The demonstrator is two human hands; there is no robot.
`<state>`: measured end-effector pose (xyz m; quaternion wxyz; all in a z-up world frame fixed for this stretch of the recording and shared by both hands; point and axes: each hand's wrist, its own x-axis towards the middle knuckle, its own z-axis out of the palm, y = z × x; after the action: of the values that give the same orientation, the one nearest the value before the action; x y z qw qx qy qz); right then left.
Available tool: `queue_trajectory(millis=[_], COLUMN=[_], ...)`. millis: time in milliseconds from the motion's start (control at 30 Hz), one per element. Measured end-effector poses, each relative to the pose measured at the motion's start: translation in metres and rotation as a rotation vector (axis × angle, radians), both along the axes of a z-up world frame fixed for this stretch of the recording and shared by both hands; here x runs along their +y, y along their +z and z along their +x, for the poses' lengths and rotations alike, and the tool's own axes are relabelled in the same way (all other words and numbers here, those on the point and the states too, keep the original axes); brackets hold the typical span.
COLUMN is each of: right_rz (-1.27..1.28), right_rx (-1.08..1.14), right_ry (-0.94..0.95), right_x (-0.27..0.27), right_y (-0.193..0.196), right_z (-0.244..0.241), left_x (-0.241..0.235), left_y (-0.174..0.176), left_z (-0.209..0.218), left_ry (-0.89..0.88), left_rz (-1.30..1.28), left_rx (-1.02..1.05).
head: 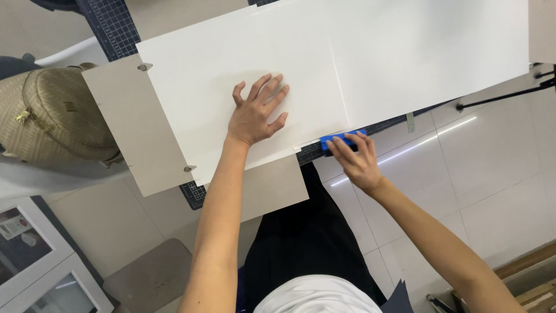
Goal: Applying a white adhesive sheet to a cardboard box template and smoothing it with a squeegee to remove air bubbles.
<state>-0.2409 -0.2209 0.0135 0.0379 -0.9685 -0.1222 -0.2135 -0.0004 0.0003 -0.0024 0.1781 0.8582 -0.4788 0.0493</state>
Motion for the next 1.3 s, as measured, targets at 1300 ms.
queue_trajectory(millis=[1300], right_rz=[0.18], right_rx=[0.3], right_ry=[-0.87], right_x=[0.083], right_y=[0.012], right_z=[0.067], left_x=[0.004], left_y=[-0.002], left_z=[0.009], left_ry=[0.389], left_rz=[-0.213], left_rx=[0.209])
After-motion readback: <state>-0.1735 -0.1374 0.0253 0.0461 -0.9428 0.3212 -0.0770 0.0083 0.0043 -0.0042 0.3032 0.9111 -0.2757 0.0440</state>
